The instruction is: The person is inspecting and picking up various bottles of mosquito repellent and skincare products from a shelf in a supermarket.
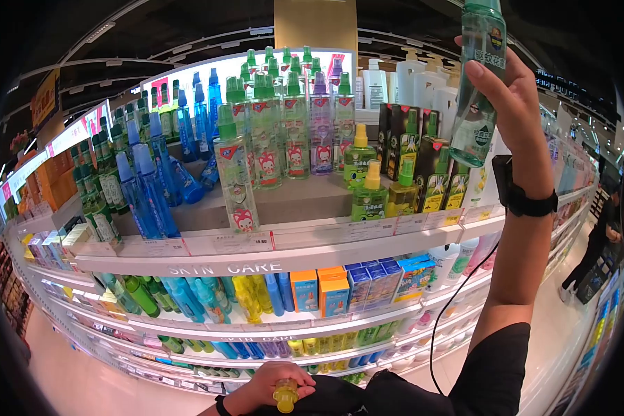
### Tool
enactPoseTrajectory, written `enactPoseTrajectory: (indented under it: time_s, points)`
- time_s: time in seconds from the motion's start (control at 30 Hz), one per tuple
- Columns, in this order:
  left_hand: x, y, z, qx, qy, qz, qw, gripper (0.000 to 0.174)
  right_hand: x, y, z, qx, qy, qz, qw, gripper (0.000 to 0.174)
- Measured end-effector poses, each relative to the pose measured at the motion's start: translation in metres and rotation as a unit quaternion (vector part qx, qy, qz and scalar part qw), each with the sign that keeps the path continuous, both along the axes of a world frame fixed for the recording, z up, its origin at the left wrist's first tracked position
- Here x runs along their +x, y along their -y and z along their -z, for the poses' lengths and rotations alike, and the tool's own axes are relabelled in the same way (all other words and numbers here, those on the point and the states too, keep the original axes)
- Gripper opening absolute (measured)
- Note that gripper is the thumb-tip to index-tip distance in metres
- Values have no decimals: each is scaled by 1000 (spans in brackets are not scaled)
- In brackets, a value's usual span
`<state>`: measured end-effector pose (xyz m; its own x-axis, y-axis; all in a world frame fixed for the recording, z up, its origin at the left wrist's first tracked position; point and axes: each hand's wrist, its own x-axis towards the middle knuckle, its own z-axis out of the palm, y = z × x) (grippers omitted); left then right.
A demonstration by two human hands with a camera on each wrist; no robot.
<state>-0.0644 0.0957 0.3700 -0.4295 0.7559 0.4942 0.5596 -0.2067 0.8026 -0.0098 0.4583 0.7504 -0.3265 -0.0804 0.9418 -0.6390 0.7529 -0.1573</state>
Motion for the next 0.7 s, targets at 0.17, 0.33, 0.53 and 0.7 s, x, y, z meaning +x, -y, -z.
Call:
enactPoseTrajectory:
  time_s: [0.17, 0.33, 0.53, 0.7]
  points:
    - [3, 4, 2, -23, -39, 3, 999, 22, 13, 12, 6, -17, -7, -60, 998, 38]
    - [10, 5, -8, 6, -41, 14, 999, 21, 26, 10, 7, -7, -10, -45, 999, 41]
    - [13, 9, -5, 26, -25, 39, 999, 22, 32, 14, 9, -14, -14, -7, 1000, 40]
    - [16, 17, -9, 25, -25, 32, 999, 22, 36, 14, 6, -6, 8, -7, 1000, 40]
